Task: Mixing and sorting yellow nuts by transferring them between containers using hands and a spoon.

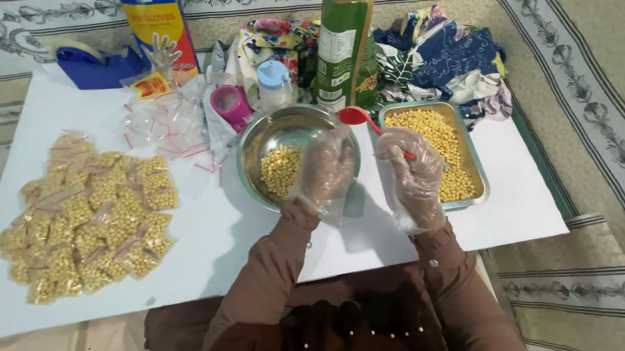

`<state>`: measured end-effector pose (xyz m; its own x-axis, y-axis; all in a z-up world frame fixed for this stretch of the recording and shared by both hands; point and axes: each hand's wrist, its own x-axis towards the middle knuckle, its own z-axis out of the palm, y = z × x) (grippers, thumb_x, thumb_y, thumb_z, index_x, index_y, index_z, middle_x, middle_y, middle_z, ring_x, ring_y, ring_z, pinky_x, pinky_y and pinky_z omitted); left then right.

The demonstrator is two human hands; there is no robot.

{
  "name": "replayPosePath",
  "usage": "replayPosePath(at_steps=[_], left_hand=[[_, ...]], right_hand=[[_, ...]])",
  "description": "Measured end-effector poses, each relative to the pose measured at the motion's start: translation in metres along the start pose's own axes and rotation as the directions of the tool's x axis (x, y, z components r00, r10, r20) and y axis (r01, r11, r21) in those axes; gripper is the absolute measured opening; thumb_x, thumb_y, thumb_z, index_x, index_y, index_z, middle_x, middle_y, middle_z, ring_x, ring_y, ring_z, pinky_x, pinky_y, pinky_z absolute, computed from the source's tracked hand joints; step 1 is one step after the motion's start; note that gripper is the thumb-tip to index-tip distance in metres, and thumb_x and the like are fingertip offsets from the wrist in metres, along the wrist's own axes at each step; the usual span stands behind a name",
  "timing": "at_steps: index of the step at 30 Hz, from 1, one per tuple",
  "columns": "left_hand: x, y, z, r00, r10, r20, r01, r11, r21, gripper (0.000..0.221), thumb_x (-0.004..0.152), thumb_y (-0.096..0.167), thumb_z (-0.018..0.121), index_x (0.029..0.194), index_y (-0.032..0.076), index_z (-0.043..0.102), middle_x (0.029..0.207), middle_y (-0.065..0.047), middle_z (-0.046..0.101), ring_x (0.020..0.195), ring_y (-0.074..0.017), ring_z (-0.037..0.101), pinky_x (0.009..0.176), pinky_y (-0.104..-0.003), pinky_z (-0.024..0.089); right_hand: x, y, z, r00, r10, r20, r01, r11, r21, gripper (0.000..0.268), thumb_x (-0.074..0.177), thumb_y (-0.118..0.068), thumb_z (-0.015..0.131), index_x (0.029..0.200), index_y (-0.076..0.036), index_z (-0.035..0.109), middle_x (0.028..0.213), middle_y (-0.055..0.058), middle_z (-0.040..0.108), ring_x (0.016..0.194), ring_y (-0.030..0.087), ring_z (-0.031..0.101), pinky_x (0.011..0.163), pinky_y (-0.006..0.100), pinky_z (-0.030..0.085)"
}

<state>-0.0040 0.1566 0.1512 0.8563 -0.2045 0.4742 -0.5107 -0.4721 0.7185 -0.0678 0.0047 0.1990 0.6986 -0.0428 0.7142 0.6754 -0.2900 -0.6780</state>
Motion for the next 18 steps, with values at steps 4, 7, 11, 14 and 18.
replayPosePath(at_steps=[4, 7, 11, 14, 18], left_hand=[[0.001, 0.011, 0.071, 0.978, -0.118, 0.172, 0.118, 0.993, 0.009, 0.048, 0.086, 0.016, 0.068, 0.134, 0.011, 0.064, 0.116, -0.018, 0.072, 0.114, -0.0382, 0.068, 0.099, -0.052, 0.056], [0.000, -0.039, 0.166, 0.972, -0.049, 0.228, 0.028, 0.995, 0.097, 0.042, 0.086, 0.019, 0.066, 0.128, 0.018, 0.061, 0.107, -0.014, 0.072, 0.111, -0.0369, 0.069, 0.094, -0.053, 0.058], [-0.014, 0.006, 0.187, 0.957, -0.109, 0.268, 0.121, 0.992, -0.027, 0.029, 0.100, 0.007, 0.046, 0.126, 0.000, 0.056, 0.097, -0.012, 0.067, 0.107, -0.0174, 0.067, 0.105, -0.022, 0.047], [0.000, -0.054, 0.303, 0.960, 0.108, 0.258, -0.168, 0.960, 0.226, 0.012, 0.084, 0.017, 0.063, 0.095, 0.014, 0.065, 0.091, -0.012, 0.071, 0.094, -0.0348, 0.071, 0.081, -0.045, 0.061], [0.000, -0.049, 0.287, 0.954, 0.114, 0.278, -0.191, 0.944, 0.270, 0.020, 0.078, 0.018, 0.069, 0.097, 0.014, 0.065, 0.093, -0.011, 0.069, 0.097, -0.0341, 0.069, 0.080, -0.045, 0.061]], right_hand=[[-0.008, 0.004, -0.029, 0.995, -0.028, -0.100, 0.018, 0.995, -0.101, 0.023, 0.105, -0.019, 0.060, 0.104, 0.000, 0.072, 0.106, 0.021, 0.069, 0.089, 0.026, 0.071, 0.075, 0.039, 0.063], [-0.018, 0.025, -0.052, 0.984, -0.114, -0.134, 0.082, 0.970, -0.228, 0.018, 0.102, -0.015, 0.066, 0.102, 0.001, 0.074, 0.104, 0.019, 0.070, 0.095, 0.029, 0.071, 0.080, 0.039, 0.061], [-0.033, 0.034, -0.076, 0.990, -0.078, -0.119, 0.025, 0.918, -0.396, 0.009, 0.097, -0.005, 0.070, 0.102, 0.001, 0.075, 0.110, 0.022, 0.069, 0.104, 0.036, 0.070, 0.089, 0.045, 0.058], [-0.049, 0.060, -0.093, 0.996, -0.026, -0.083, -0.019, 0.865, -0.501, 0.012, 0.095, -0.007, 0.072, 0.107, -0.005, 0.076, 0.115, 0.019, 0.068, 0.109, 0.037, 0.069, 0.093, 0.045, 0.058], [-0.057, 0.065, -0.101, 0.998, -0.019, -0.058, -0.012, 0.873, -0.487, 0.014, 0.094, -0.006, 0.072, 0.107, -0.006, 0.077, 0.115, 0.019, 0.069, 0.106, 0.037, 0.069, 0.092, 0.047, 0.058]])
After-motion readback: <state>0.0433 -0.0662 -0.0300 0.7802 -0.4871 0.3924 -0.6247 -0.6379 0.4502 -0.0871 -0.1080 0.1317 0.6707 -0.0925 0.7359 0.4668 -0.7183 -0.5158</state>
